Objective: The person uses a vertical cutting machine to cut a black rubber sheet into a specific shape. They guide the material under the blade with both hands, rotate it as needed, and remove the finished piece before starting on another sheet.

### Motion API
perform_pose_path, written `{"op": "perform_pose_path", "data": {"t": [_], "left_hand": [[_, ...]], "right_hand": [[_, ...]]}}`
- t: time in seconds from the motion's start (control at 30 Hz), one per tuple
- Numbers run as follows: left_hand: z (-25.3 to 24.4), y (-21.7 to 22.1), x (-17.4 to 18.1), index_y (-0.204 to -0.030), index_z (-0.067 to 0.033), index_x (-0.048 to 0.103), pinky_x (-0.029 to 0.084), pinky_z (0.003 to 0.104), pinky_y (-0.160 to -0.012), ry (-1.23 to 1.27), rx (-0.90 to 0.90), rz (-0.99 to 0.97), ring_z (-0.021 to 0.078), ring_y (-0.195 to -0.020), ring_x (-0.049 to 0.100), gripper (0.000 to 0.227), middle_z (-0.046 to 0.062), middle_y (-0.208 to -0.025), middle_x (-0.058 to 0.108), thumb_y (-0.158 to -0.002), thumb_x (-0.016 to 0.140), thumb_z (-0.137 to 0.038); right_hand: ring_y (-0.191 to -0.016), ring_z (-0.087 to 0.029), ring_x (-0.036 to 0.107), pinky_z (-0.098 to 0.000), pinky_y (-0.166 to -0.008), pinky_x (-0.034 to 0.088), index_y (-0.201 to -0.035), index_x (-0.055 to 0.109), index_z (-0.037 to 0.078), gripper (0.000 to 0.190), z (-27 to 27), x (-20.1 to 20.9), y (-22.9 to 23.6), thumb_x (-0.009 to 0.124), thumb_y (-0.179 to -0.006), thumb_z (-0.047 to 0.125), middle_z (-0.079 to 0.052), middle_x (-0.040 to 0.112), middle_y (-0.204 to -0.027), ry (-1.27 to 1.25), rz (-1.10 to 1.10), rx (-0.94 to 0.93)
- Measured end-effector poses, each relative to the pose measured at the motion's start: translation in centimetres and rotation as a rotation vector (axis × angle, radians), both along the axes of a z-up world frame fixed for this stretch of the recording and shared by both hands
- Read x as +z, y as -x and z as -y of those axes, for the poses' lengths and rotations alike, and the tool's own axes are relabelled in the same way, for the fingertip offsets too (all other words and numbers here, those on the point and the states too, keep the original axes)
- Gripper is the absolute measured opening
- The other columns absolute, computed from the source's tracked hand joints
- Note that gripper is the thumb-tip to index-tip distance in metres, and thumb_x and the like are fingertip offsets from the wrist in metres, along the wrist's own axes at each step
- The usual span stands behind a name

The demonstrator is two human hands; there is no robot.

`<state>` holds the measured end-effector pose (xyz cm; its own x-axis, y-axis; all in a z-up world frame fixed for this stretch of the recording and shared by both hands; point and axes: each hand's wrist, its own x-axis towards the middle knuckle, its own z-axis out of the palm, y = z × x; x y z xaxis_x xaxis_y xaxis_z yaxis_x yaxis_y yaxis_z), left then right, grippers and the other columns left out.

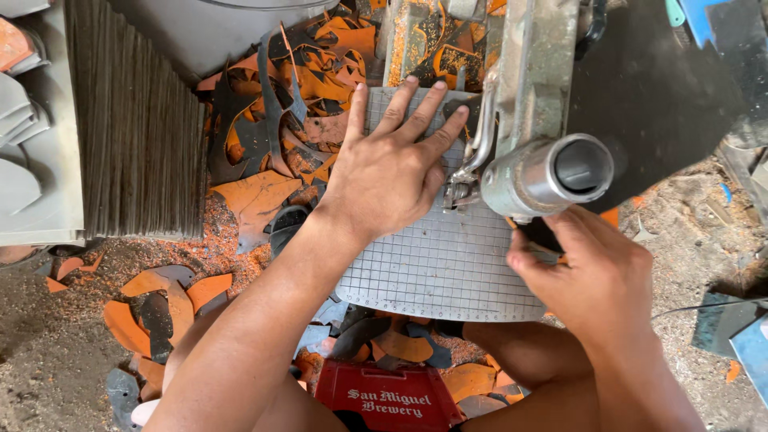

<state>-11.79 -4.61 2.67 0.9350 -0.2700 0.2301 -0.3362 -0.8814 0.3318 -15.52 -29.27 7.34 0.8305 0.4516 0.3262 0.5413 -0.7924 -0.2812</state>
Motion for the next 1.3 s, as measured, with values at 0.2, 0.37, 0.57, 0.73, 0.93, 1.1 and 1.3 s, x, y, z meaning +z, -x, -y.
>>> {"op": "perform_pose_path", "data": {"t": [0.2, 0.37, 0.57, 0.73, 0.93, 1.1, 1.3], "left_hand": [[0.2, 0.0, 0.0, -0.15, -0.0166, 0.054, 0.014, 0.071, -0.12, 0.012, 0.012, 0.025, 0.0342, -0.15, 0.037, 0.059, 0.009, -0.159, 0.046, -0.092, 0.054, -0.021], [0.0, 0.2, 0.1, -0.149, -0.0104, 0.056, 0.02, 0.069, -0.119, 0.02, 0.03, 0.071, 0.034, -0.147, 0.041, 0.058, 0.014, -0.156, 0.049, -0.092, 0.055, -0.022], [-0.4, 0.7, 0.6, -0.146, -0.0051, 0.058, 0.03, 0.069, -0.114, -0.07, 0.072, 0.098, 0.0361, -0.144, 0.045, 0.053, 0.017, -0.155, 0.051, -0.095, 0.055, -0.022], [-1.4, 3.0, 2.0, -0.14, 0.0004, 0.061, 0.036, 0.066, -0.112, -0.168, 0.089, 0.092, 0.0366, -0.141, 0.049, 0.051, 0.016, -0.151, 0.055, -0.092, 0.055, -0.018], [-2.5, 7.8, 3.4, -0.136, 0.0027, 0.062, 0.038, 0.063, -0.113, -0.296, 0.068, 0.073, 0.0429, -0.141, 0.048, 0.047, 0.023, -0.148, 0.054, -0.092, 0.051, -0.009], [-1.2, 12.2, 4.4, -0.132, 0.0089, 0.061, 0.038, 0.059, -0.114, -0.299, 0.068, -0.066, 0.0482, -0.141, 0.047, 0.049, 0.034, -0.148, 0.051, -0.087, 0.05, -0.006], [0.9, 14.6, 6.0, -0.127, 0.009, 0.064, 0.037, 0.061, -0.112, -0.218, 0.054, -0.098, 0.044, -0.131, 0.056, 0.049, 0.031, -0.139, 0.058, -0.083, 0.052, -0.011]], "right_hand": [[-0.091, -0.023, 0.076, -0.0322, -0.079, 0.06, -0.119, 0.072, -0.003, 0.027, 2.2, 0.2, -1.1, 0.082, -0.095, 0.001, -0.016, 0.075, -0.106, -0.169, 0.133, -0.022], [-0.096, -0.017, 0.074, -0.0272, -0.086, 0.06, -0.131, 0.066, -0.01, 0.026, 4.2, 0.4, -2.3, 0.074, -0.106, -0.006, -0.017, 0.076, -0.112, -0.42, 0.068, -0.075], [-0.081, -0.007, 0.065, -0.0181, -0.07, 0.051, -0.137, 0.062, -0.006, 0.033, 6.0, 0.8, -2.8, 0.069, -0.105, -0.009, -0.014, 0.076, -0.107, -0.658, -0.19, -0.147], [-0.088, -0.012, 0.072, -0.022, -0.065, 0.053, -0.131, 0.063, -0.002, 0.038, 7.3, 1.6, -1.5, 0.067, -0.094, -0.007, -0.015, 0.075, -0.103, -0.631, -0.269, -0.115], [-0.093, -0.016, 0.08, -0.0317, -0.084, 0.066, -0.111, 0.072, 0.004, 0.02, 7.7, 1.5, 0.9, 0.07, -0.091, 0.002, -0.007, 0.079, -0.099, -0.466, -0.488, 0.191], [-0.087, -0.016, 0.077, -0.0279, -0.074, 0.06, -0.112, 0.083, 0.014, 0.033, 3.0, -0.7, 2.5, 0.084, -0.08, 0.024, -0.001, 0.082, -0.1, -0.09, -0.605, 0.339], [-0.078, -0.022, 0.076, -0.0316, -0.067, 0.06, -0.1, 0.077, 0.007, 0.027, -2.2, -0.2, 3.0, 0.08, -0.079, 0.024, -0.005, 0.076, -0.092, -0.212, -0.49, 0.367]]}}
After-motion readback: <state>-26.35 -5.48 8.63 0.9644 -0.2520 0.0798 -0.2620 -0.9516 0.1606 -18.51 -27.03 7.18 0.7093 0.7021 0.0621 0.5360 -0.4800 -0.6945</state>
